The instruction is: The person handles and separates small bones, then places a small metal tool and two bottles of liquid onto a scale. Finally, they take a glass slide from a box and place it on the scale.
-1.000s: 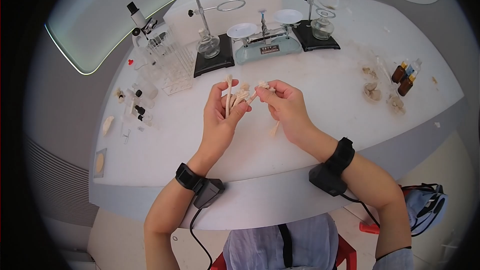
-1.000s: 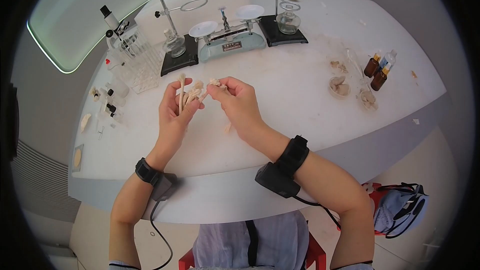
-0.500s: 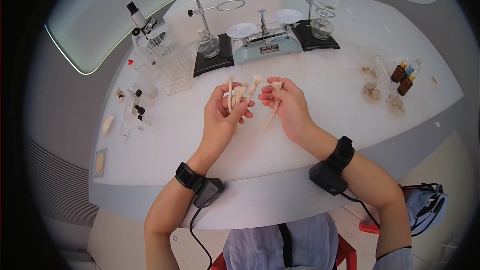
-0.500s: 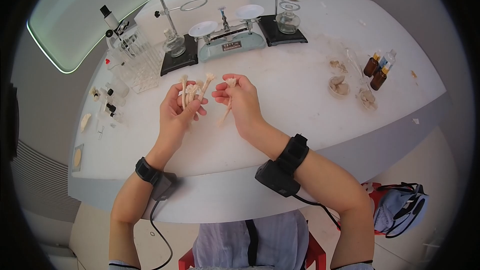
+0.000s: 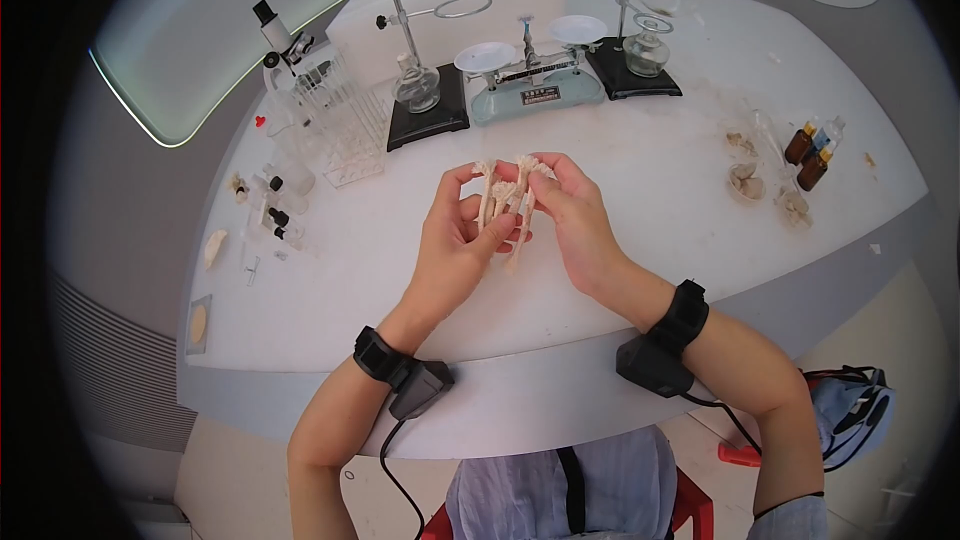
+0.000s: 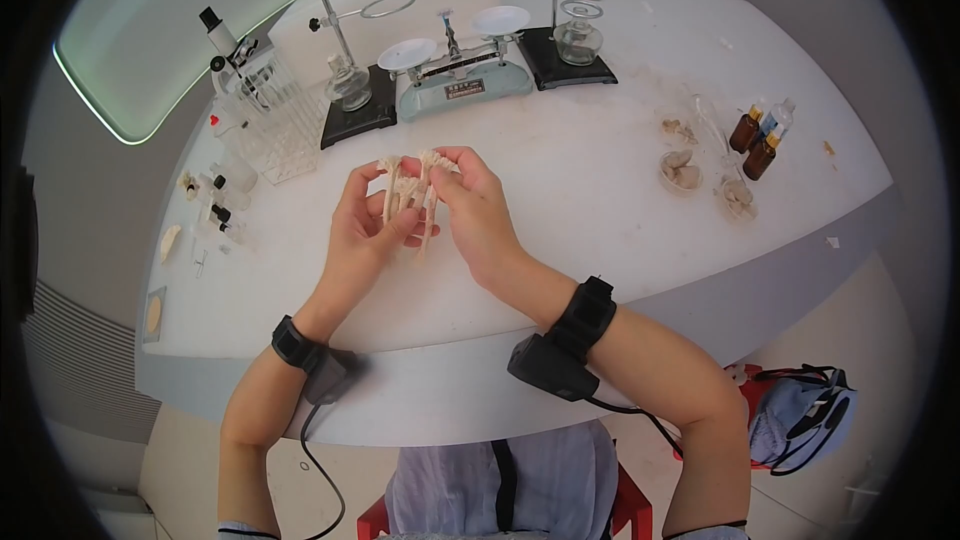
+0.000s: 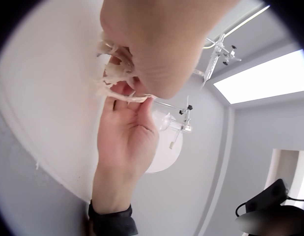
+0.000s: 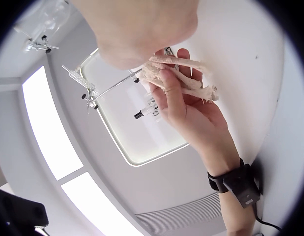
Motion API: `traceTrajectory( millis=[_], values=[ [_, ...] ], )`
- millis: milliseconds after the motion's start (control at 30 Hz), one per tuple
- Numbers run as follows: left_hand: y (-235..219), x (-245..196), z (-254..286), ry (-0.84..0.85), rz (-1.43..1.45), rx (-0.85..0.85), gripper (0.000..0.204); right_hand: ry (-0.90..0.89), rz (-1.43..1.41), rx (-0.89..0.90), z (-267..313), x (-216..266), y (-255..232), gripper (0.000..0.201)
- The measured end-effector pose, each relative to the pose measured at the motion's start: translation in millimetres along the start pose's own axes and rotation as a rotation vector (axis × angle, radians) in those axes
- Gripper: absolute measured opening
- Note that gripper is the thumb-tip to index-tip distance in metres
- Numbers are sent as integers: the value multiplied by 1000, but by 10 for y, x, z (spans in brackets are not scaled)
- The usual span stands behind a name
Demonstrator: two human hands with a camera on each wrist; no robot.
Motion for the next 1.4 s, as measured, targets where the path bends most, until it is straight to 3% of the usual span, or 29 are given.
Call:
traceTrajectory(
  millis=[167, 400, 500, 600, 667, 700, 900, 967, 1100, 1300, 1400],
  values=[
    [97, -31, 36, 20, 64, 47, 61, -115, 46, -1, -2, -42, -16, 23],
    [82, -46, 24, 43, 137, 62, 67, -106, 78, 25, -42, -97, -29, 28],
    [32, -41, 15, 33, 168, 29, 65, -75, -6, -41, -85, -123, -37, 36],
    [11, -46, 5, 50, 186, -28, 64, 66, -46, -19, -64, -99, -46, 43],
    [12, -43, -1, 80, 172, -39, 62, 70, 60, 187, -82, -128, -49, 41],
    [13, -41, 2, 78, 172, -39, 62, 71, 59, 186, -77, -144, -57, 41],
    [37, 28, -2, 44, 139, 72, 55, 34, 81, 47, -39, -106, -39, 35],
    [-26, 72, -30, 109, 79, -33, 48, 17, -77, -97, -41, -76, -46, 36],
    [-67, -29, -5, 157, 49, -132, 42, 39, -83, -123, -82, -100, -112, 35],
    [12, -151, 50, 198, 88, -94, 54, 100, 83, 107, 37, -113, 38, 33],
    [9, -134, 42, 210, 48, -42, 58, 114, 27, 196, 56, -222, 64, 32]
  ],
)
Point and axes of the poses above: each hand's wrist, its own z-axis away from the middle knuckle, its own y-axis out of the palm, x = y × z, the point moved 2 cm from there along -z, towards the middle knuckle, and after that the axes turned 1 degree about z, right-handed, at the moved point
